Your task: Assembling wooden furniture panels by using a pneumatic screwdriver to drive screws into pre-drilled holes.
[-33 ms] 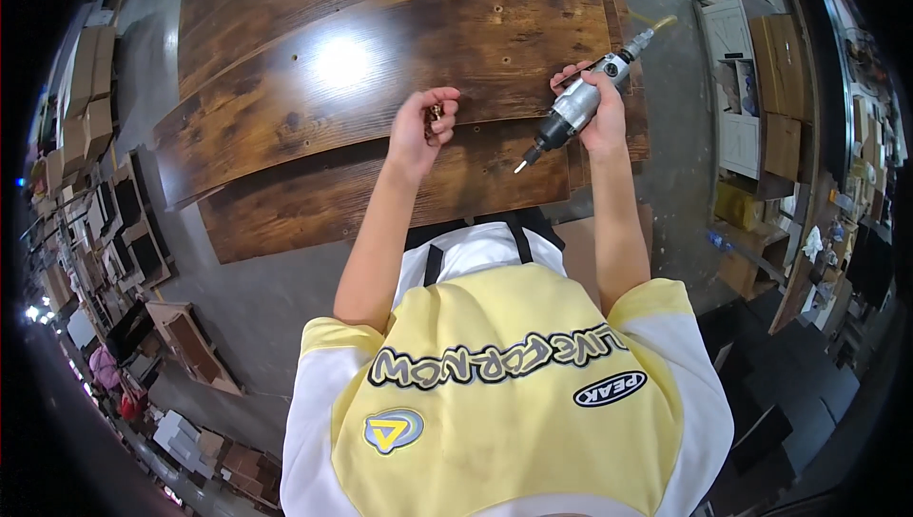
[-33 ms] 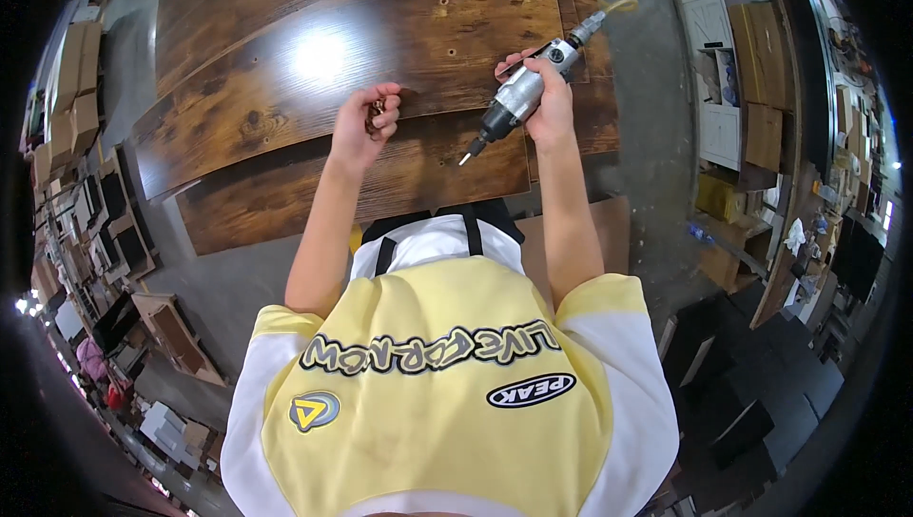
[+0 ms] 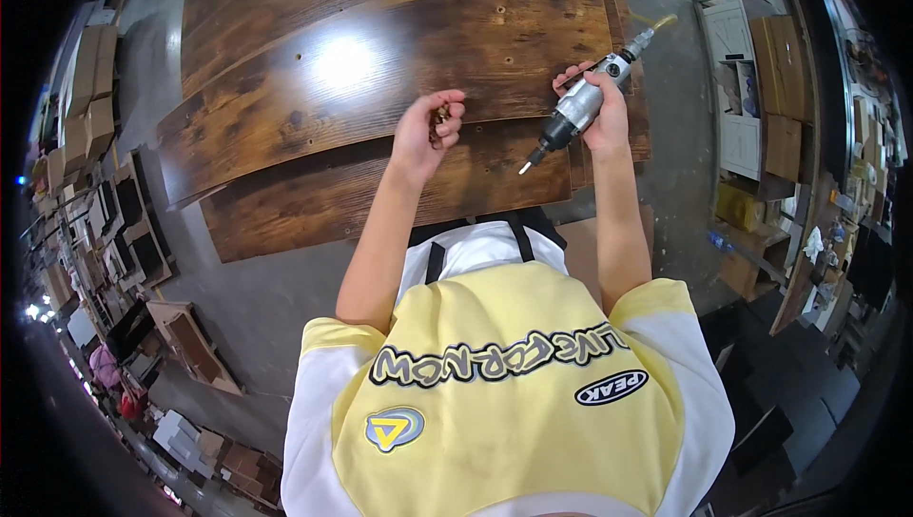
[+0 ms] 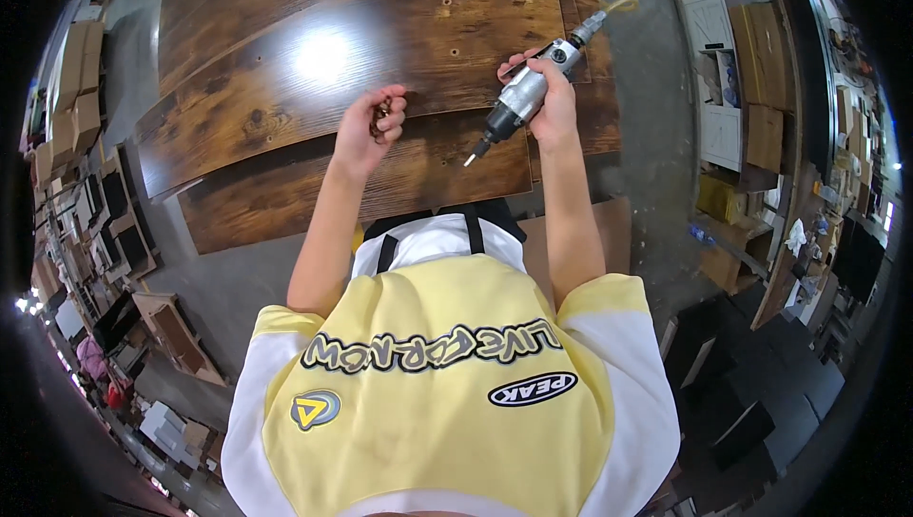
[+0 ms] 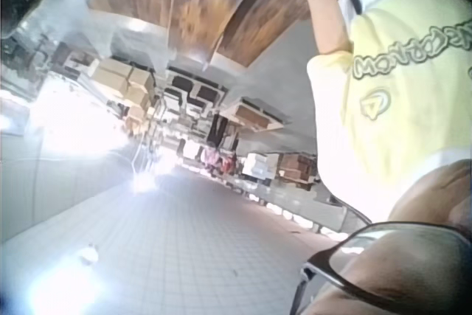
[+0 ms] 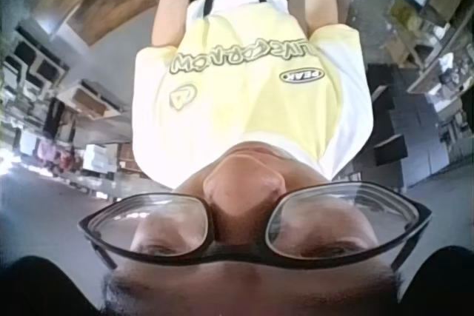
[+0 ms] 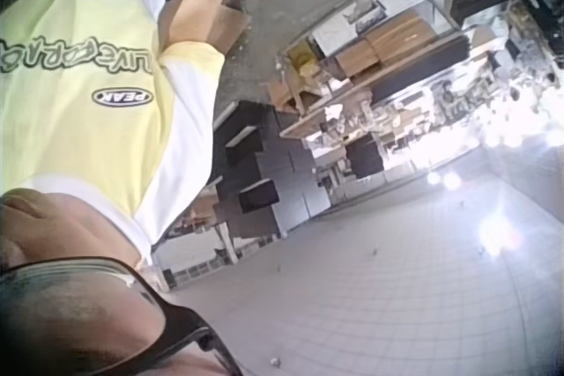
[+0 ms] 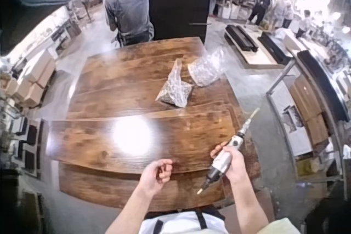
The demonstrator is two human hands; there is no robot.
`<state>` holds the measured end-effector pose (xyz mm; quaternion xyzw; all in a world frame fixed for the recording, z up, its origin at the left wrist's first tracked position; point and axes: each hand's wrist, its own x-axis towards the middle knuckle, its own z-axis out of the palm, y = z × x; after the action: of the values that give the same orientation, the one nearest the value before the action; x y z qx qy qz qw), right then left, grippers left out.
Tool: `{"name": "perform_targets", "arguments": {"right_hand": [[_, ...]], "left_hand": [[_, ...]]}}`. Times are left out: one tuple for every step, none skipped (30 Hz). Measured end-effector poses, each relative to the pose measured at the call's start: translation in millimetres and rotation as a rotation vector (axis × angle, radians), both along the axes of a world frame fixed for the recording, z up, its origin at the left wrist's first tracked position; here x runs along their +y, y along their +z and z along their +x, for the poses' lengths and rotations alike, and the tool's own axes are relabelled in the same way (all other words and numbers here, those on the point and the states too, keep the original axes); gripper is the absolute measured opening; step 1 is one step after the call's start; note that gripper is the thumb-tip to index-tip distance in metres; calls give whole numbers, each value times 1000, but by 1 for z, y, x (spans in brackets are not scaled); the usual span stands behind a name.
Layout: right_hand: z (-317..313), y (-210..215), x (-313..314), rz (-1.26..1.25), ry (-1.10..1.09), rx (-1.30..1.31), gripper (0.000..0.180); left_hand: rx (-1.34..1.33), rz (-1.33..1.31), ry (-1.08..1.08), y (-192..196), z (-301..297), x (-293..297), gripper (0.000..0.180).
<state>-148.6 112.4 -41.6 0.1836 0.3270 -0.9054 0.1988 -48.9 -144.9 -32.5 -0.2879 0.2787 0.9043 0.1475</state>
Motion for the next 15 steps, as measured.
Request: {"name": "perform_targets", "arguments": {"right_hand": [[0,6,-1,-15,2,-6,17],[5,12,-1,-31,-6,-37,18],[9,19,-1,-83,-24,-34,18],[15,27,-2,-134,-42,-35,18],[19,33,-5,-255,-48,4,20],[24,41,-7,-269,-60,36,21],[29,53,-11,-269,-62,61,21],[33,64,-14,-266,-67,85,22],[37,74,-18,-264,-72,82,22],[40,82,-22,-245,-74,115,22],[43,90,-25,-227,-75,148,23],[45,96,-29,-225,-79,145,23],[47,102,-33,-216,-84,167,23],[49,106,-37,-207,-88,188,23],[50,109,-39,-170,-104,212,23]], "left_hand": [[5,39,-26,6,3,1,18],[8,79,-52,14,8,3,17],[11,96,-80,20,12,4,16],[38,82,-86,25,18,6,19],[58,116,-119,27,24,7,20],[77,151,-154,29,29,7,22],[59,128,-185,32,35,8,25],[39,107,-219,39,38,11,27],[0,-17,-274,47,41,15,31],[-2,-60,-309,54,45,16,34],[37,-60,-361,52,50,14,35],[75,-60,-412,51,55,12,35],[73,-59,-418,52,59,10,35],[98,56,-415,53,64,9,35],[121,171,-410,55,69,7,34]]}}
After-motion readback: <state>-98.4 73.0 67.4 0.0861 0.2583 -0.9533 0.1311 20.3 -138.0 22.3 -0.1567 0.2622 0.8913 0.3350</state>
